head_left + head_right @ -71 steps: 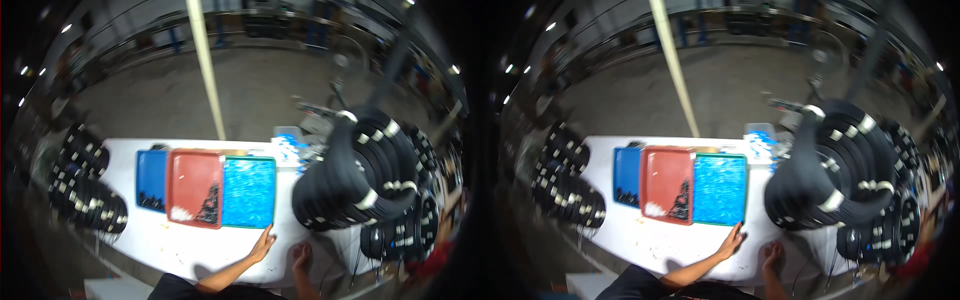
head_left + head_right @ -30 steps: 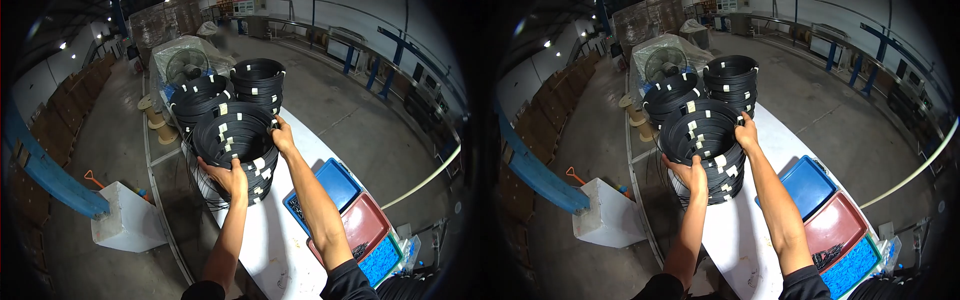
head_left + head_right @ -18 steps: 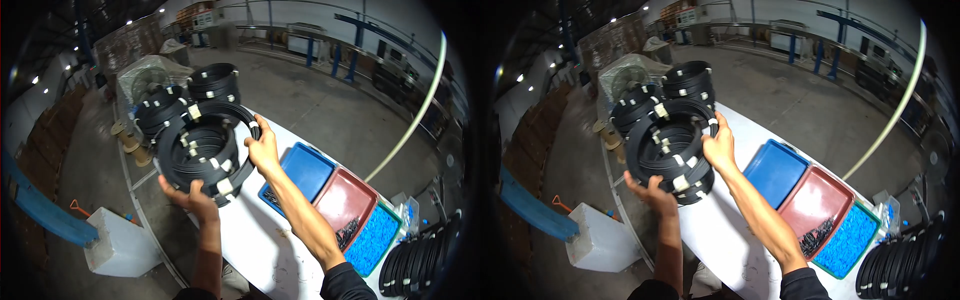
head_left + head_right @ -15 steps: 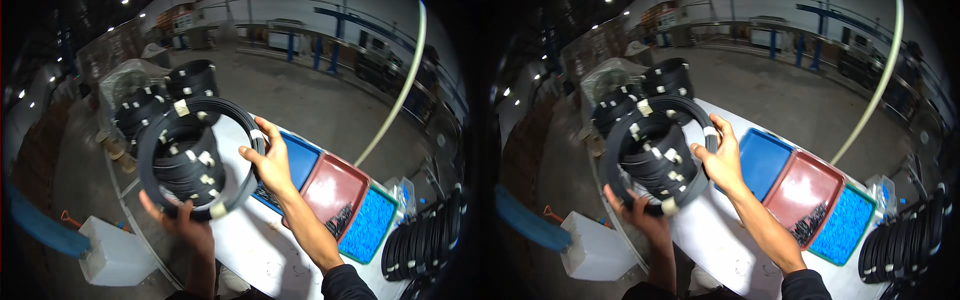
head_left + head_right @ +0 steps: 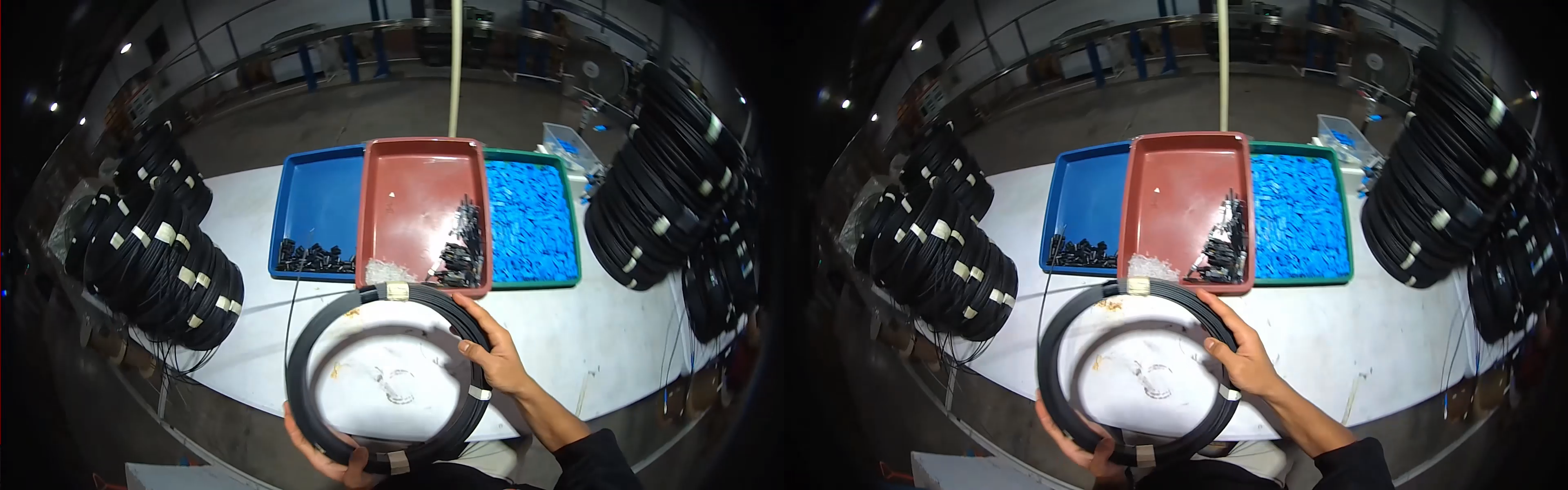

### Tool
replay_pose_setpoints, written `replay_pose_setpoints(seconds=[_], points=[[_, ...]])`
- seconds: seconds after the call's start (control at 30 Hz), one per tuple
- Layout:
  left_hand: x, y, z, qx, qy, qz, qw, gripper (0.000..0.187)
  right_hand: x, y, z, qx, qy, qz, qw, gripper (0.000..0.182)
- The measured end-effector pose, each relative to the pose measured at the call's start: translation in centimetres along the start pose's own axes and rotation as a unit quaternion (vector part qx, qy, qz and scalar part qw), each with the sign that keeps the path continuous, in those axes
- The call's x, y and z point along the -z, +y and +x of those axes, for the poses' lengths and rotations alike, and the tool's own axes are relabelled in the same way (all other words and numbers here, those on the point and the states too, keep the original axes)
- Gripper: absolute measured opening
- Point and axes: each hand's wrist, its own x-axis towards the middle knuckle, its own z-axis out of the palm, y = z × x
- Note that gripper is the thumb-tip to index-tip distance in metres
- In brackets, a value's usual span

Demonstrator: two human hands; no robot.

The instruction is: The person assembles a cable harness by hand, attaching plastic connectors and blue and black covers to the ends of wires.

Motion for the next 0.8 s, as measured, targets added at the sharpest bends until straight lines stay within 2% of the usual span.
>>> replay_pose_setpoints(seconds=[0.07, 0.17, 0.27, 0.33, 0.4, 0.47, 0.53, 0.57, 0.6, 0.73, 0.8], points=[[2.9, -0.5, -0.9, 0.054, -0.068, 0.059, 0.995, 0.121, -0.1, 1.1, -3.4, -0.02, 0.042, -0.016, 0.999, 0.067], [5.3, -1.4, -1.3, 0.087, -0.123, 0.041, 0.988, 0.118, -0.6, 1.9, -7.1, -0.064, 0.102, -0.024, 0.992, 0.068], [6.1, -1.7, -1.4, 0.124, -0.159, 0.071, 0.977, 0.12, -1.1, 2.7, -10.1, -0.08, 0.144, -0.038, 0.986, 0.072], [6.6, -2.2, -1.1, 0.147, -0.215, 0.106, 0.96, 0.118, -1.2, 3.5, -11.9, -0.092, 0.167, -0.05, 0.98, 0.075], [7.2, -2.8, -0.3, 0.115, -0.242, 0.146, 0.952, 0.112, -1.0, 4.4, -13.5, -0.108, 0.205, -0.056, 0.971, 0.076], [7.3, -3.2, 0.5, 0.085, -0.334, 0.292, 0.892, 0.106, -1.0, 5.2, -14.7, -0.113, 0.218, -0.07, 0.967, 0.077], [6.1, -3.2, 0.7, 0.097, -0.333, 0.279, 0.895, 0.099, -0.8, 5.3, -15.4, -0.106, 0.253, -0.153, 0.95, 0.078], [5.8, -3.3, 1.1, 0.083, -0.366, 0.334, 0.865, 0.096, -0.7, 4.9, -15.5, -0.109, 0.25, -0.212, 0.939, 0.08], [5.4, -3.2, 1.6, 0.069, -0.397, 0.39, 0.828, 0.094, -0.5, 5.2, -15.4, -0.105, 0.248, -0.209, 0.94, 0.08], [4.4, -3.4, 3.1, 0.087, -0.426, 0.397, 0.808, 0.093, -0.4, 6.1, -15.8, -0.119, 0.253, -0.128, 0.952, 0.08], [4.2, -4.2, 3.9, 0.09, -0.436, 0.39, 0.806, 0.095, -0.9, 5.7, -15.8, -0.117, 0.26, -0.159, 0.945, 0.066]])
